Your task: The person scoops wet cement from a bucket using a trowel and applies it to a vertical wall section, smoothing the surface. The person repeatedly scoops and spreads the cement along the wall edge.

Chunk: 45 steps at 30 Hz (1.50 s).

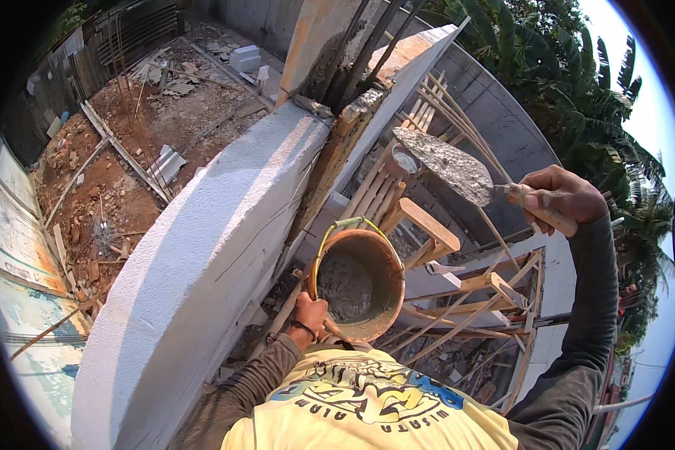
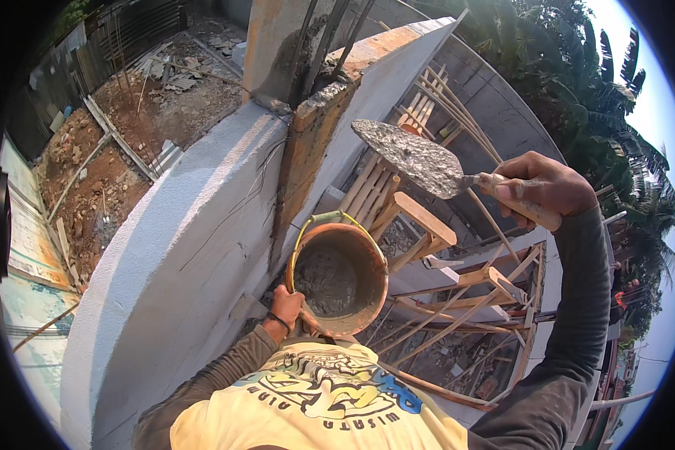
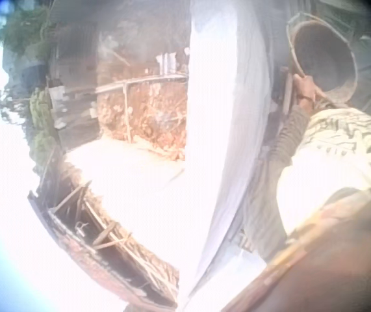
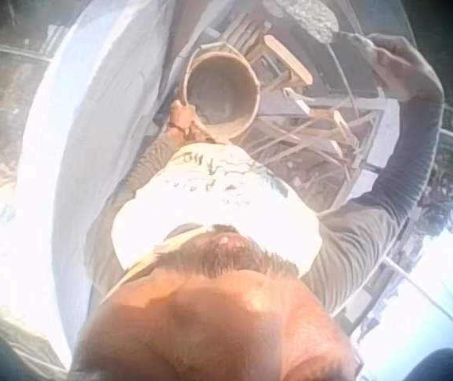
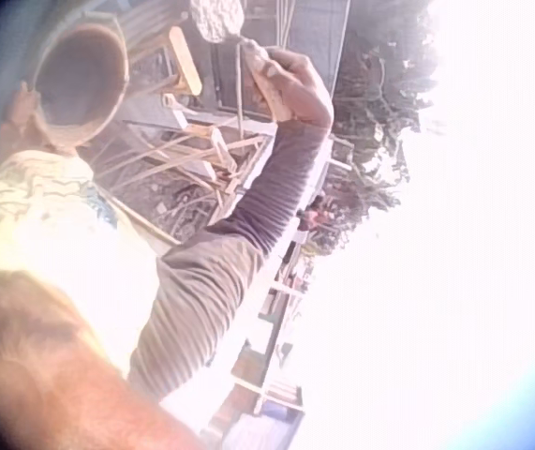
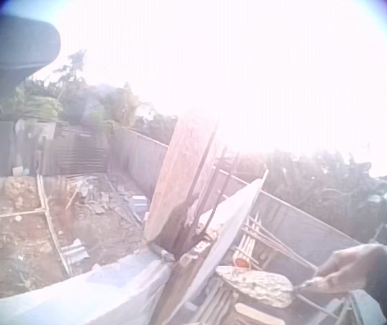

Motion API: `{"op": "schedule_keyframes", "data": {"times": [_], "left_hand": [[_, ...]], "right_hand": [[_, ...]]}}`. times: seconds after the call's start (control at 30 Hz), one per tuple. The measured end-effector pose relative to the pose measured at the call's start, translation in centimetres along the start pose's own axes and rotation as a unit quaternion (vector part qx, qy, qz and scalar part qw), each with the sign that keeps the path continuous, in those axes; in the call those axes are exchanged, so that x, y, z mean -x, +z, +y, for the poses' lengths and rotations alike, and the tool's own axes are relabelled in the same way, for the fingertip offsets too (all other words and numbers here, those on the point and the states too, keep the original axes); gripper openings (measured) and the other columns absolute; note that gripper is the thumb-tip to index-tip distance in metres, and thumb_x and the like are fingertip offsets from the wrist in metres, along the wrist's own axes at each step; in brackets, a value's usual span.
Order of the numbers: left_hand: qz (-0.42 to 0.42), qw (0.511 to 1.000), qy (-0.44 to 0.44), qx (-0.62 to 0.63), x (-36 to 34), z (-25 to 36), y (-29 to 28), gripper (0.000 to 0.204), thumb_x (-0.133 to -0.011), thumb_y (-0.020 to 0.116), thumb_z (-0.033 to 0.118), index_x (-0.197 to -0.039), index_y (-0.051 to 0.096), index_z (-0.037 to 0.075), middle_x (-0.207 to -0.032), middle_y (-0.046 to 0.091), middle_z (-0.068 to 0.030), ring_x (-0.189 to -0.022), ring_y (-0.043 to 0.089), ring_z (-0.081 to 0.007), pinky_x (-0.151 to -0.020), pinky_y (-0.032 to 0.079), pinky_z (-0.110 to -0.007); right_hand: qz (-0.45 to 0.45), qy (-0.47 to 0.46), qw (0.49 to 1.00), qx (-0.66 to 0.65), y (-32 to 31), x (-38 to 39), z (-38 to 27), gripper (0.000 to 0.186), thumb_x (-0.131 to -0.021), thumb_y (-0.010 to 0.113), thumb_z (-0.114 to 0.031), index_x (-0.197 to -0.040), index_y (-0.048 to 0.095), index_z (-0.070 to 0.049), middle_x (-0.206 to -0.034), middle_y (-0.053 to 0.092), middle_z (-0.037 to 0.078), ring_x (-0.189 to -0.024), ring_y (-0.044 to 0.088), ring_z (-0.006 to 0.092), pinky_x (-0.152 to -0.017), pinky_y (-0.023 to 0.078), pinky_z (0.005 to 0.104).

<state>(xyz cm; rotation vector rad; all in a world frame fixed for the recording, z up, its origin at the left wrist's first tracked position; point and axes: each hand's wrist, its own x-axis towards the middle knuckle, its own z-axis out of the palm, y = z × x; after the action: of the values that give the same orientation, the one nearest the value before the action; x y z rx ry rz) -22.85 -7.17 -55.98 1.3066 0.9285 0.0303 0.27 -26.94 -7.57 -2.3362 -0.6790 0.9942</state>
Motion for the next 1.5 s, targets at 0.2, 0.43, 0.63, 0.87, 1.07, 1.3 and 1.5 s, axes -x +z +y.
{"op": "schedule_keyframes", "data": {"times": [0.2,0.43,0.63,0.87,1.07,1.3,1.5], "left_hand": [[-0.056,0.997,0.022,-0.047,0.9,1.1,1.1,0.026,-0.073,0.058,0.001,-0.098,0.055,-0.006,-0.079,0.054,-0.0067,-0.069,0.052,-0.014,-0.063,0.047,-0.031],[-0.061,0.993,0.1,-0.009,1.1,2.4,1.4,0.047,-0.072,0.052,-0.008,-0.119,0.054,-0.001,-0.083,0.053,-0.0012,-0.067,0.051,-0.0098,-0.057,0.044,-0.025],[-0.031,0.99,0.132,-0.026,1.1,3.7,3.6,0.055,-0.073,0.05,-0.009,-0.128,0.052,-0.001,-0.09,0.058,-0.0013,-0.069,0.053,-0.0089,-0.06,0.045,-0.023],[-0.024,0.981,0.163,-0.106,0.8,5.7,6.6,0.081,-0.075,0.051,-0.012,-0.152,0.032,0.003,-0.116,0.063,-0.0106,-0.086,0.057,-0.0104,-0.077,0.048,-0.023],[-0.026,0.989,0.12,-0.083,-0.6,5.2,8.0,0.079,-0.075,0.051,-0.012,-0.15,0.035,0.002,-0.114,0.065,-0.0121,-0.085,0.058,-0.0102,-0.076,0.049,-0.024],[-0.023,0.972,0.164,-0.168,0.5,2.9,7.4,0.077,-0.076,0.052,-0.009,-0.15,0.035,0.002,-0.119,0.065,-0.0172,-0.094,0.062,-0.0147,-0.081,0.049,-0.026],[-0.015,0.975,0.16,-0.152,1.0,3.5,6.7,0.075,-0.076,0.052,-0.007,-0.149,0.036,-0.001,-0.125,0.062,-0.0186,-0.103,0.063,-0.0188,-0.089,0.047,-0.026]], "right_hand": [[0.032,-0.013,0.959,0.282,17.5,-1.4,20.1,0.033,-0.069,0.074,-0.009,-0.098,0.063,0.001,-0.092,0.065,0.02,-0.09,0.061,0.0386,-0.082,0.049,0.0463],[0.131,0.008,0.952,0.275,32.3,-11.9,25.3,0.029,-0.076,0.065,-0.004,-0.104,0.057,0.002,-0.105,0.057,0.02,-0.089,0.065,0.0374,-0.074,0.055,0.0466],[0.024,-0.034,0.952,0.302,28.9,-10.8,23.4,0.026,-0.074,0.064,-0.001,-0.099,0.061,0.003,-0.102,0.06,0.018,-0.083,0.067,0.0346,-0.075,0.057,0.044],[-0.004,-0.004,0.913,0.408,25.6,-17.0,25.0,0.027,-0.078,0.065,-0.005,-0.104,0.07,0.001,-0.099,0.071,0.016,-0.092,0.071,0.0301,-0.075,0.059,0.0389],[-0.21,0.113,0.95,0.201,24.2,-20.0,31.3,0.028,-0.076,0.067,-0.013,-0.099,0.071,0.003,-0.079,0.07,0.013,-0.069,0.069,0.0222,-0.059,0.058,0.0352],[-0.202,0.081,0.965,-0.149,31.7,-14.6,34.5,0.025,-0.08,0.067,-0.009,-0.1,0.07,0.005,-0.064,0.063,0.005,-0.049,0.057,0.0119,-0.046,0.047,0.0288],[-0.181,0.077,0.914,-0.355,34.3,-12.5,34.9,0.024,-0.082,0.068,-0.01,-0.103,0.07,0.003,-0.072,0.066,0.003,-0.054,0.058,0.009,-0.051,0.05,0.0256]]}}
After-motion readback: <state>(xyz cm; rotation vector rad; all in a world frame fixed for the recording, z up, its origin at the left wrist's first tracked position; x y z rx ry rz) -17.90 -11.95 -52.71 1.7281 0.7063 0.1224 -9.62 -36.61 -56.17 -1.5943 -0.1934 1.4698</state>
